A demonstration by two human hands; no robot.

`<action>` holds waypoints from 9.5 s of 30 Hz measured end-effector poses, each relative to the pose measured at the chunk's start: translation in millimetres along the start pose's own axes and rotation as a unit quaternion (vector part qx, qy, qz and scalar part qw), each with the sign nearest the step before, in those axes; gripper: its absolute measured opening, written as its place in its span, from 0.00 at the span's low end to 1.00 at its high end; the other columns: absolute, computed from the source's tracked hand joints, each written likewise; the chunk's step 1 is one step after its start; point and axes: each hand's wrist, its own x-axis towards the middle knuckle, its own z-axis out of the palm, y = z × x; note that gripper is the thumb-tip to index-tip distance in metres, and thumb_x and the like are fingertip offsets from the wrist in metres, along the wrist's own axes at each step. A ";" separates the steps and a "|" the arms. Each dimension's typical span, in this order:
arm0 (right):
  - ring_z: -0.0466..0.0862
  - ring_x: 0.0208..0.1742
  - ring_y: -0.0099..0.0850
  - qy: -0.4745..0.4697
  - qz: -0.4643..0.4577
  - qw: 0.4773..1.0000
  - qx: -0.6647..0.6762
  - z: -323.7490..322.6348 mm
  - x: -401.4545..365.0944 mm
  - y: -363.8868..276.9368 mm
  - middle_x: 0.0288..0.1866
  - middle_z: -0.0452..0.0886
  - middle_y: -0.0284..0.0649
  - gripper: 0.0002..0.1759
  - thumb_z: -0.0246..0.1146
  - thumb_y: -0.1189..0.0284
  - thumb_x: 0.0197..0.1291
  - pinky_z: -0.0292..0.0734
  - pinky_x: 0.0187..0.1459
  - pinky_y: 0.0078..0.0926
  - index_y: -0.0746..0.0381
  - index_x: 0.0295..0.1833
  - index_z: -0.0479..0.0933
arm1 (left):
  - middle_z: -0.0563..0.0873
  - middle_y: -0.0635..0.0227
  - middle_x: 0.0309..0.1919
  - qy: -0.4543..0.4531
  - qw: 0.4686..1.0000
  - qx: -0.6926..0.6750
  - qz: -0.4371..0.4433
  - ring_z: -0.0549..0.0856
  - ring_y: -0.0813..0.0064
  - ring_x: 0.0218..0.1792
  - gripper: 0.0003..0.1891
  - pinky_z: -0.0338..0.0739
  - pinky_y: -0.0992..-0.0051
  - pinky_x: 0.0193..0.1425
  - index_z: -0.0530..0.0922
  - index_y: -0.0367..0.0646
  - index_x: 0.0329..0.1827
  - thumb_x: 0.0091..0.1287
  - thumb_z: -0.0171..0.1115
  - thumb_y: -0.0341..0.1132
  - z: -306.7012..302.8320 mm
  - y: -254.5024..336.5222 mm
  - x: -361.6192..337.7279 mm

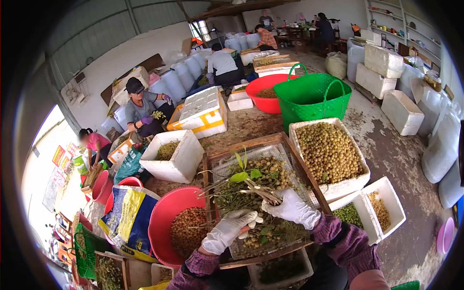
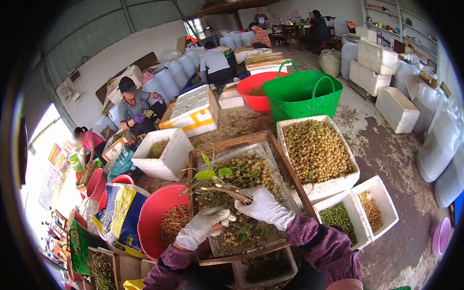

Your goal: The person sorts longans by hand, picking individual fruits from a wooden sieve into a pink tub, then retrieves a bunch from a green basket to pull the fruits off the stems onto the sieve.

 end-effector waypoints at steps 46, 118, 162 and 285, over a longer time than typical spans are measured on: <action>0.79 0.18 0.25 -0.022 0.061 0.927 0.369 -39.0 7.1 7.6 0.23 0.82 0.41 0.09 0.70 0.76 0.53 0.71 0.18 0.21 0.71 0.36 0.80 | 0.82 0.72 0.30 0.052 0.873 0.413 0.254 0.77 0.81 0.30 0.08 0.73 0.79 0.35 0.77 0.40 0.43 0.74 0.55 0.35 -23.1 -35.3 45.5; 0.85 0.43 0.40 -0.072 -0.055 0.985 -0.143 18.3 10.9 -41.0 0.42 0.85 0.52 0.23 0.70 0.65 0.52 0.78 0.47 0.31 0.65 0.52 0.80 | 0.77 0.64 0.61 -0.108 0.946 -0.104 0.287 0.75 0.70 0.62 0.19 0.69 0.72 0.68 0.70 0.42 0.66 0.74 0.46 0.37 -17.5 -58.1 12.2; 0.82 0.30 0.33 0.040 -0.012 0.999 -0.028 -6.2 20.1 6.4 0.32 0.84 0.45 0.16 0.67 0.70 0.53 0.78 0.35 0.28 0.67 0.46 0.81 | 0.82 0.58 0.55 0.133 0.968 -0.210 0.012 0.80 0.63 0.55 0.19 0.72 0.56 0.63 0.72 0.38 0.59 0.75 0.52 0.43 -45.3 -57.5 17.0; 0.83 0.41 0.27 -0.162 -0.158 0.927 0.299 13.7 45.7 -16.3 0.42 0.83 0.41 0.12 0.54 0.71 0.71 0.78 0.47 0.25 0.70 0.47 0.77 | 0.79 0.63 0.57 0.109 0.931 0.288 0.196 0.78 0.72 0.57 0.27 0.71 0.72 0.64 0.69 0.39 0.65 0.68 0.64 0.42 -0.1 -12.0 -39.4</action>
